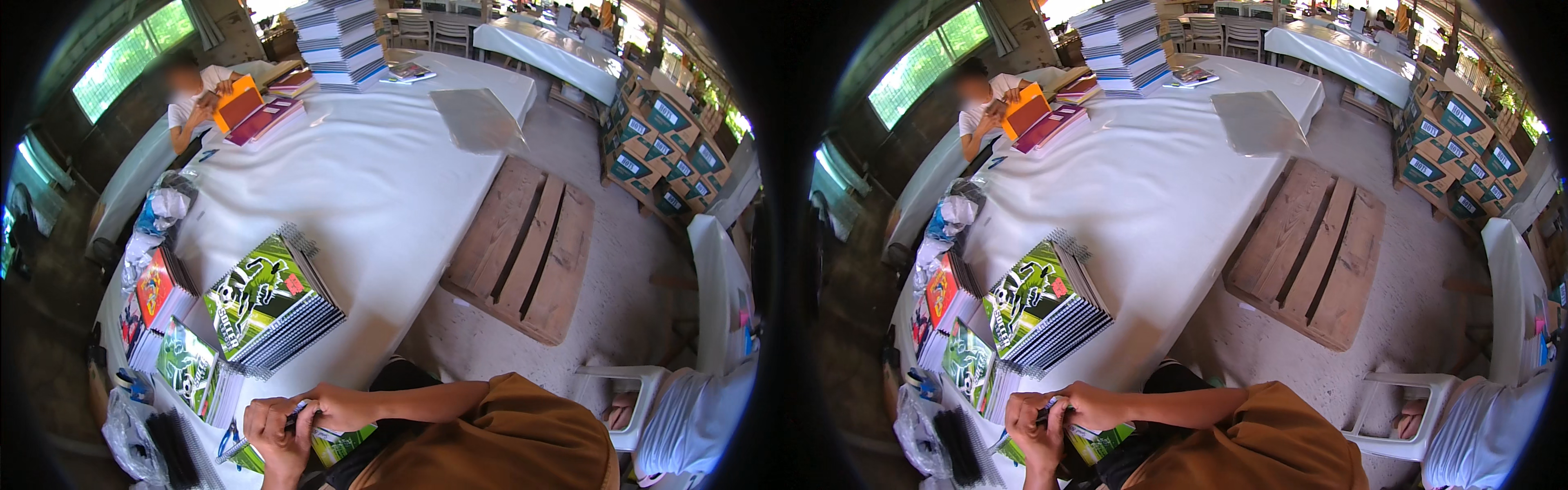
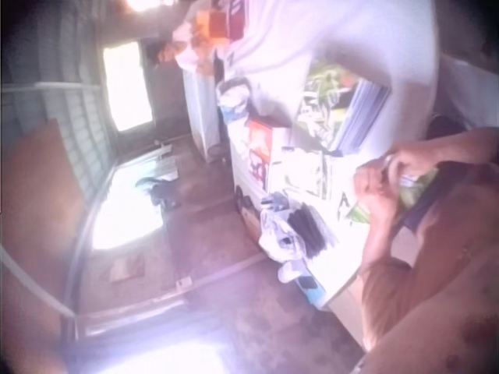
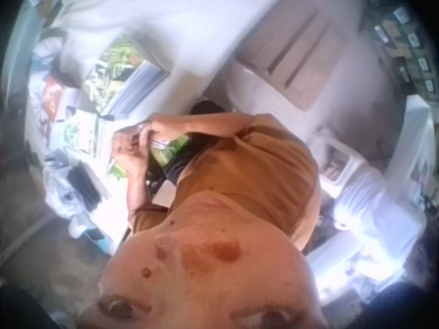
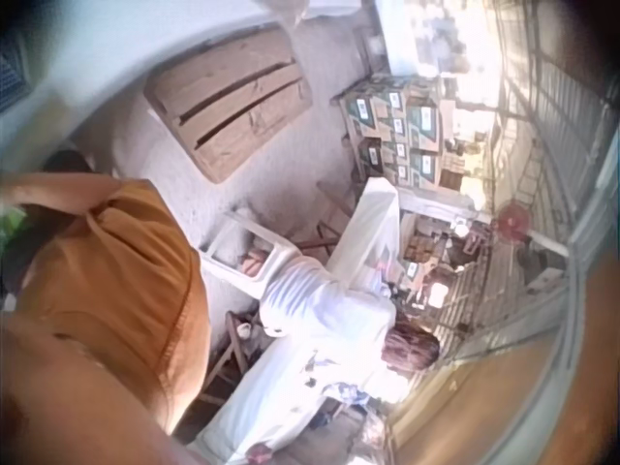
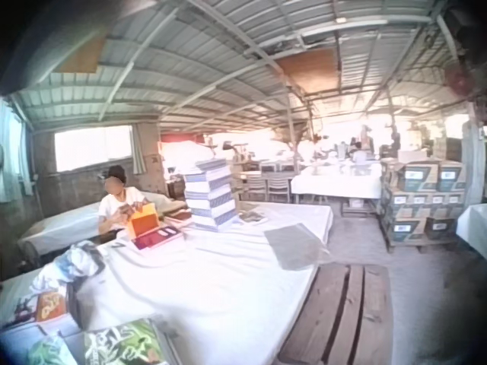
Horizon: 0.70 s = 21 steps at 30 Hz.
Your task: The person binds notebooks by threading plastic spirals through the punched edges of paper stacks and then stacking the completed notebooks on a table.
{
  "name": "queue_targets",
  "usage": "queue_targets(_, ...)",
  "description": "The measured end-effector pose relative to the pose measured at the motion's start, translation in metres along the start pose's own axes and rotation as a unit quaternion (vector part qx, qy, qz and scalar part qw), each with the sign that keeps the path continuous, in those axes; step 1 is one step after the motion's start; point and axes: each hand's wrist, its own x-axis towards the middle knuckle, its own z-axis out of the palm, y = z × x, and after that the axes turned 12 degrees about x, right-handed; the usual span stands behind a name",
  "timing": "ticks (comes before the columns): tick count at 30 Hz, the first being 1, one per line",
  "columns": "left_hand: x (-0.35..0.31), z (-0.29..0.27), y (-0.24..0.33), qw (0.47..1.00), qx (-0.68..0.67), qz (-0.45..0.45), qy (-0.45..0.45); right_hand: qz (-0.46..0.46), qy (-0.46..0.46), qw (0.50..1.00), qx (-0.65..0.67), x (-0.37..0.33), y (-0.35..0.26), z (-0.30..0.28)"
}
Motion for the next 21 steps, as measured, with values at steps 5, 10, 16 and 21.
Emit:
queue_targets(5, 0.009, 0.014, -0.009, 0.999, -0.030, 0.033, -0.009, 0.087, 0.014, 0.996, -0.010, 0.000, -0.003, -0.014)
queue_targets(10, 0.013, 0.021, -0.005, 0.995, -0.091, -0.024, 0.013, 0.044, -0.007, 0.999, -0.028, -0.001, -0.009, -0.023)
queue_targets(16, 0.030, 0.007, 0.000, 0.996, -0.083, 0.036, -0.015, 0.077, -0.036, 0.996, 0.008, 0.002, -0.024, -0.033)
queue_targets(21, 0.040, -0.044, -0.017, 0.992, 0.114, -0.014, -0.059, 0.018, 0.046, 0.999, 0.021, 0.022, -0.053, -0.030)
